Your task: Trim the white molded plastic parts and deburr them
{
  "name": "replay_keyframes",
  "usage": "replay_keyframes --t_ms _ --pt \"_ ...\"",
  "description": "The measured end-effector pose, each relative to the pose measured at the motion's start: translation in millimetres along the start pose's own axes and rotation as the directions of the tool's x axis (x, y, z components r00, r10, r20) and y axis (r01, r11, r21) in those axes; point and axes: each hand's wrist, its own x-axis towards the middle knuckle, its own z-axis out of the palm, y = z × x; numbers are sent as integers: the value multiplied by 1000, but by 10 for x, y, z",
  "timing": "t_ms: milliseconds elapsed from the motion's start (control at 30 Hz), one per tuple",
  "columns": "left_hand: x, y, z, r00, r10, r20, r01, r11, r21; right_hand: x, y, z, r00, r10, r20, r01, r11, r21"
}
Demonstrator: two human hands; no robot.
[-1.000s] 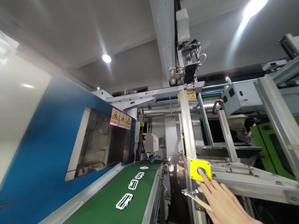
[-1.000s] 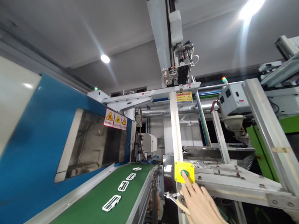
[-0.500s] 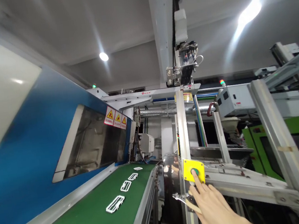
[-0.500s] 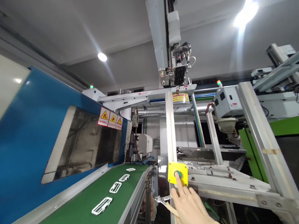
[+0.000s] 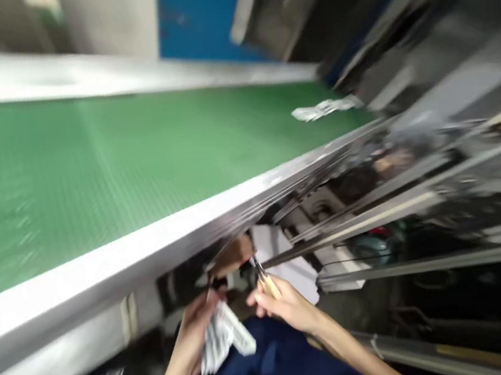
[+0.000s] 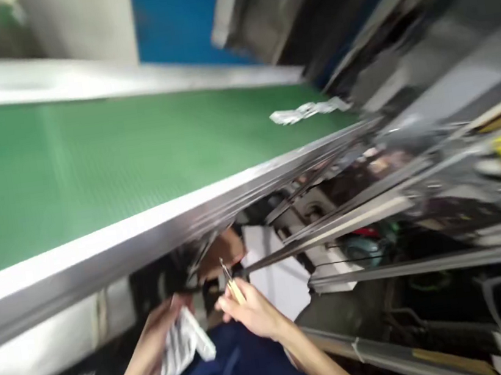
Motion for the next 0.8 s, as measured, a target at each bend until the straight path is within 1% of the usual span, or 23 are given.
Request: replay_keyframes --t_ms 33,67,133,167,233,333,433,500,533,600,667,733,767,800 --pt "-175 -117 -95 998 -4 -59 -2 995 -96 70 101 202 995 19 100 -21 1000 18" --pt "-295 -192 -157 995 18 -98 -37 981 -189 121 157 360 983 25 180 -28 1000 13" --pt "-406 -255 -226 978 54 -204 -108 958 -267 186 166 539 954 39 297 -52 998 36" --pt "-425 -258 -244 966 69 -250 -139 952 -274 207 143 574 942 57 332 -89 992 84" --pt "-452 -246 -260 941 104 -323 -196 943 -268 228 98 592 915 119 386 -210 957 202" --pt "-535 -252 -277 909 159 -387 -263 936 -234 224 113 617 868 191 459 -355 885 302" --pt "-652 -298 -309 879 195 -434 -299 936 -184 203 176 705 840 221 496 -430 828 359" --pt "-721 -321 -326 859 219 -462 -317 938 -144 186 187 773 828 248 502 -464 806 367" --pt "-750 -327 -330 851 229 -473 -323 938 -126 176 180 801 815 261 518 -484 797 360" --pt "-796 -327 -324 844 237 -480 -323 941 -104 149 152 837 780 278 561 -525 778 345" --pt "-829 -323 -303 849 231 -476 -313 944 -100 116 126 840 756 280 592 -555 753 352" --pt "-850 -334 -275 847 220 -485 -307 946 -108 81 115 807 759 273 592 -550 755 357" --pt "-858 -348 -260 838 215 -502 -309 944 -112 68 115 776 773 263 577 -523 779 346" --pt "-865 -367 -243 825 203 -527 -307 944 -117 59 117 738 799 243 550 -471 821 322"
